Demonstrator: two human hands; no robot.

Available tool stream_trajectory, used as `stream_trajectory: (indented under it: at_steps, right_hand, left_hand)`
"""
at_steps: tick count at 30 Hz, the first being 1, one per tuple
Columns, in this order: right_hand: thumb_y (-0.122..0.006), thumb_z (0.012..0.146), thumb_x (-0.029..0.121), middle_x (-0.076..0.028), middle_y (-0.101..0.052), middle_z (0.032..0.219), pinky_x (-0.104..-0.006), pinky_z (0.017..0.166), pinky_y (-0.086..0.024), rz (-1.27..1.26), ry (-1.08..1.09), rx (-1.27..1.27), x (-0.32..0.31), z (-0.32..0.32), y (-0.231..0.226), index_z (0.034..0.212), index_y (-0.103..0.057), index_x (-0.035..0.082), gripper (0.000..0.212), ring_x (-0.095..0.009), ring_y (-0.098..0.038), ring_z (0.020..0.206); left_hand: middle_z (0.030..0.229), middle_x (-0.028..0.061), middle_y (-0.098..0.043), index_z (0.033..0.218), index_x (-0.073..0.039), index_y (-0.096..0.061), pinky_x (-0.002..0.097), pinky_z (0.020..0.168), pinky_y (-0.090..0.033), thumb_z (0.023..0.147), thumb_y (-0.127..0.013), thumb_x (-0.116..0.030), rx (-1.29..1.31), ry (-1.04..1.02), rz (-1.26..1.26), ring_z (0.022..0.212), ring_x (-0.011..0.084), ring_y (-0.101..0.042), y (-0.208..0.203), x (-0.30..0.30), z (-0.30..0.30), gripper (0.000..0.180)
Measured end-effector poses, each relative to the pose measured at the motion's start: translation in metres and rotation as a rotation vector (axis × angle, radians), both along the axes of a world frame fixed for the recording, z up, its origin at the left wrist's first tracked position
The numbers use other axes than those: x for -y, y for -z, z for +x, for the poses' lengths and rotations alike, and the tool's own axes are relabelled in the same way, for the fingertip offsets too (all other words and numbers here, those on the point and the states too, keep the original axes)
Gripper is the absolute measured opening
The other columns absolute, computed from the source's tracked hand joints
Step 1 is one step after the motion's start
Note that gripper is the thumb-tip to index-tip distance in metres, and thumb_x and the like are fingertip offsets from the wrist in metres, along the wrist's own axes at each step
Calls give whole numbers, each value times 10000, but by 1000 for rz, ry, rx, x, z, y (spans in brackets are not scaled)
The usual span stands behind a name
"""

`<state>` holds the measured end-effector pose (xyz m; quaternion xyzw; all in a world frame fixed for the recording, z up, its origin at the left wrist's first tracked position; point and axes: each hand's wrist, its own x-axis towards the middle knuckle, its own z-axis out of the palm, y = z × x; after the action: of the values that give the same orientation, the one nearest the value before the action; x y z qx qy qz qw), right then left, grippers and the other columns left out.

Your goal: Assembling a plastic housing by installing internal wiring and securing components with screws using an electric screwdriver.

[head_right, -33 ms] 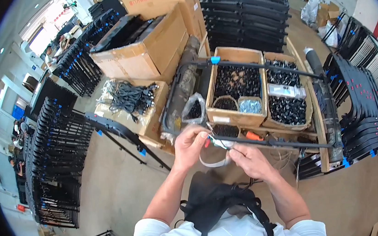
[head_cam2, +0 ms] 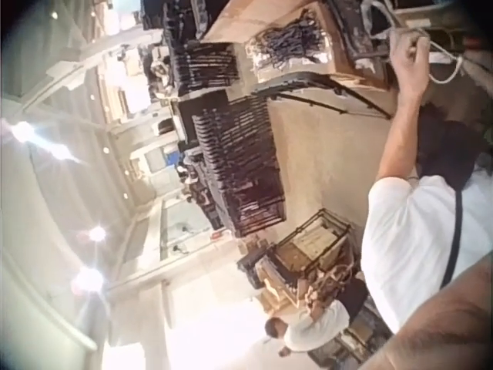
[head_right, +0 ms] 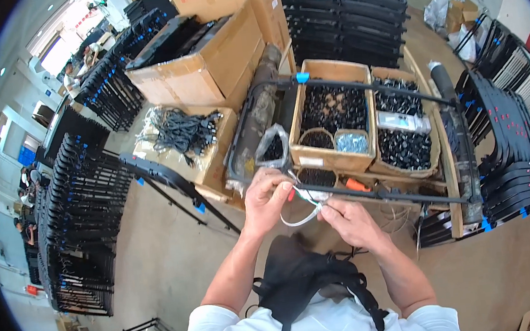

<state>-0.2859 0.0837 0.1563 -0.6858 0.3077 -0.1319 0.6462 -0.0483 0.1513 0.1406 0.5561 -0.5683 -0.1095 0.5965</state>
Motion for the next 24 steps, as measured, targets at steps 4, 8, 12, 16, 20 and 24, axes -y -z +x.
stream_trajectory:
  at_steps: [4,8,12,16,20,24]
  right_hand:
    - [-549,1081,299,-155,-690,830,-431,729,-518,-321,-79,-122,-4,3,5,1071,-703,45,298,-359,-665,757]
    - [-567,1076,291,-179,-659,800,-461,675,-501,-381,-101,-85,-10,12,24,1052,-681,38,278,-408,-643,735]
    - [-582,1069,267,-187,-643,786,-483,649,-488,-450,-153,-27,-15,27,41,1038,-671,39,247,-412,-649,735]
    - [-591,1063,263,-183,-663,791,-492,654,-503,-479,-185,-91,-18,52,47,1036,-669,46,232,-416,-664,749]
    - [-580,1065,276,-189,-688,820,-519,679,-521,-603,-163,-155,-22,82,53,1056,-670,56,238,-427,-682,791]
    - [-557,1070,302,-209,-703,865,-550,734,-527,-461,-188,-290,-17,113,59,1067,-674,60,269,-443,-688,847]
  left_hand:
    - [924,59,-724,1048,-14,-770,298,733,-535,983,-767,-130,-58,-2,156,807,164,-654,9,-19,-6,133]
    - [889,22,-702,1076,12,-765,261,662,-555,1023,-750,-227,-713,22,506,701,97,-609,25,-32,-1,245]
    - [818,7,-648,1094,6,-742,279,627,-586,1023,-752,-272,-989,117,601,658,81,-588,42,-39,18,288]
    - [776,-14,-607,1072,-36,-707,290,606,-593,1023,-750,-294,-1199,170,681,632,84,-575,67,-42,42,266]
    - [774,-18,-604,1041,-64,-687,282,615,-584,1019,-755,-322,-1327,277,670,645,84,-578,83,-42,68,267]
    - [785,-15,-612,1060,-63,-697,275,645,-571,1022,-753,-320,-1348,274,617,667,83,-586,100,-39,92,266]
